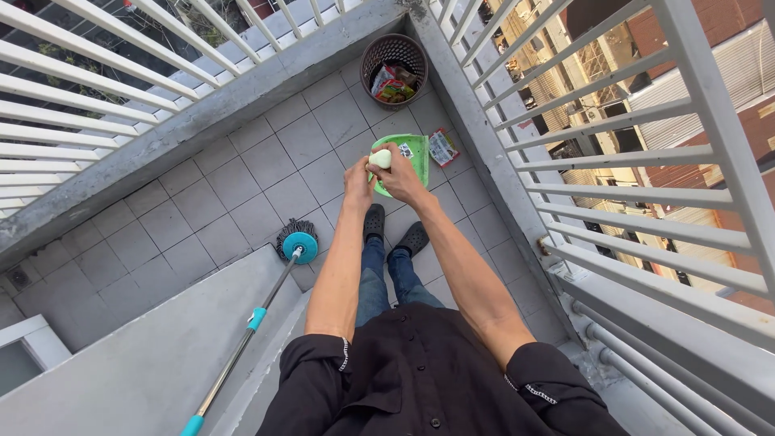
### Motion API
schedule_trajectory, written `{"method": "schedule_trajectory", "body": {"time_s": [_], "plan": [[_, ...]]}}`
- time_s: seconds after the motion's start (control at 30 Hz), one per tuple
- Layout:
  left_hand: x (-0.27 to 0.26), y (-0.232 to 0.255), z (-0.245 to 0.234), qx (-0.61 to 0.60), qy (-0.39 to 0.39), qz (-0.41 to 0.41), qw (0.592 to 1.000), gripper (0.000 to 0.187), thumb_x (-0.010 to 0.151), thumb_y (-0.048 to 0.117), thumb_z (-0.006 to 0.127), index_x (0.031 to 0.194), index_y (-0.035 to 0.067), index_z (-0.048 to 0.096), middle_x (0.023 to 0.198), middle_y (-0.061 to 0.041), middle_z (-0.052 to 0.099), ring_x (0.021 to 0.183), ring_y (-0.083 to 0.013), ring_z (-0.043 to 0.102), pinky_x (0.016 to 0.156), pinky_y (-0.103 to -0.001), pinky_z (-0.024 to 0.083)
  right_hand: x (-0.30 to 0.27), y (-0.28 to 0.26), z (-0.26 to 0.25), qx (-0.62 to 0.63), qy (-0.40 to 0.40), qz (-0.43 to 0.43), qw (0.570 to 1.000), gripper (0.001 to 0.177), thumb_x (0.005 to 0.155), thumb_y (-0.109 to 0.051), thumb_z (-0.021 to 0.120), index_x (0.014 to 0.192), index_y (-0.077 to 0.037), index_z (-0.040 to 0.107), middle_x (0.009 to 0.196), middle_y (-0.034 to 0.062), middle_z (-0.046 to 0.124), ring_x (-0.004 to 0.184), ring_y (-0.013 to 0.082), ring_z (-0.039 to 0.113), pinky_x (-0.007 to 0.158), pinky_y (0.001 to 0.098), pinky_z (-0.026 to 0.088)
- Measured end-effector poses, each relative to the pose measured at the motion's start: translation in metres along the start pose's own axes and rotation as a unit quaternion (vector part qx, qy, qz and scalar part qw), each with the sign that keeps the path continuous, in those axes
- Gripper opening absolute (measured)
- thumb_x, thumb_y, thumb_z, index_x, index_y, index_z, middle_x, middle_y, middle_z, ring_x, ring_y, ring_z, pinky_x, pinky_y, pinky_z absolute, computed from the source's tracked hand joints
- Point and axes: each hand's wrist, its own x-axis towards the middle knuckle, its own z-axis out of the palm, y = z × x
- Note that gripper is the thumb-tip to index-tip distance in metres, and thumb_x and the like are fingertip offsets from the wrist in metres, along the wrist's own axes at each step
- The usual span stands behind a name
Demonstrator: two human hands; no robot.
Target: Tidying up items and assembling a broom on a balcony.
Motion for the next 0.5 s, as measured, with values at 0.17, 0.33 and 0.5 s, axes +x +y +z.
{"method": "schedule_trajectory", "body": {"time_s": [0.17,0.33,0.5], "plan": [[0.019,-0.014,-0.020,0.032,-0.028,-0.007,0.999,0.027,0.102,0.024,0.059,0.119,0.003,0.062,0.114,-0.003,0.058,0.107,-0.0123,0.053,0.093,-0.033,0.048,0.029,0.040,0.007,-0.012,0.010,-0.014,1.000,0.035,0.098,-0.016,0.070,0.125,-0.006,0.052,0.105,0.0127,0.073,0.097,0.0216,0.072,0.083,0.0361,0.056],[0.009,0.002,-0.008,0.046,-0.027,-0.021,0.998,0.046,0.103,0.023,0.052,0.148,0.016,0.045,0.141,-0.005,0.059,0.130,-0.0125,0.054,0.100,-0.029,0.047,0.050,0.062,0.012,-0.019,-0.008,-0.026,0.999,0.035,0.098,-0.015,0.068,0.127,-0.006,0.051,0.112,0.0139,0.071,0.105,0.0248,0.070,0.089,0.0386,0.055],[0.009,0.014,-0.002,0.093,-0.016,-0.012,0.995,0.050,0.103,0.024,0.051,0.151,0.010,0.051,0.145,-0.006,0.056,0.131,-0.0140,0.053,0.094,-0.029,0.049,0.066,0.075,0.017,-0.028,-0.017,0.003,0.999,0.039,0.098,-0.018,0.069,0.129,-0.005,0.049,0.115,0.0145,0.068,0.107,0.0259,0.067,0.090,0.0376,0.053]]}}
